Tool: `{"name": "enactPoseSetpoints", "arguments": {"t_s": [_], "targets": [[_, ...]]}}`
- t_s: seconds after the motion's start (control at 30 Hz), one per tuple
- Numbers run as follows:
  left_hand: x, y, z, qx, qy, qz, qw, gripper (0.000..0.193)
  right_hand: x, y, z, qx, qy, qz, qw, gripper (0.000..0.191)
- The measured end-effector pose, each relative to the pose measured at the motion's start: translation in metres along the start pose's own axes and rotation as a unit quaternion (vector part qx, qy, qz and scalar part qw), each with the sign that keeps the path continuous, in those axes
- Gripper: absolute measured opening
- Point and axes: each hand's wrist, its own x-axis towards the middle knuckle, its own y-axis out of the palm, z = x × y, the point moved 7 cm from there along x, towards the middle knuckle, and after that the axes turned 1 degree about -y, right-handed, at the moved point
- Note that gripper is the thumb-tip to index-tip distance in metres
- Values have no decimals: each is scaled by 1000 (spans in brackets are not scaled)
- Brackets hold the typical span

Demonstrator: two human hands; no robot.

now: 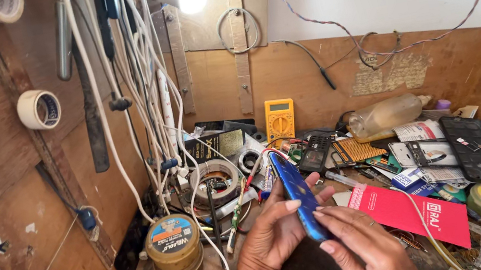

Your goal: The person uses a metal prying tool to separate the back cover of a blue smartphone. They carefully work the tool along the edges to release clips, then lift the back cover to reveal the internal battery and components.

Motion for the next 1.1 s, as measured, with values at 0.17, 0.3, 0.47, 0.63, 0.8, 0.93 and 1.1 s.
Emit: {"name": "enactPoseSetpoints", "arguments": {"t_s": [0.17,0.3,0.47,0.63,0.8,0.93,1.1], "targets": [[0,4,0,-10,-13,10,1000,79,7,0,14,-27,-25,-8,999,38],[0,2,2,-14,-23,9,1000,75,3,3,10,-24,-10,-17,1000,38],[3,-8,7,15,-30,-12,999,77,-8,7,-1,2,35,-46,998,36],[7,-22,12,44,-37,-70,996,87,-13,9,-12,-3,55,-39,998,35],[8,-34,16,94,-38,-141,985,101,-19,10,-19,10,105,-55,993,29],[9,-35,15,155,-20,-176,972,109,-20,10,-20,6,104,-71,992,28],[6,-30,15,228,-22,-209,951,113,-23,9,-26,-3,131,-69,989,35]]}}
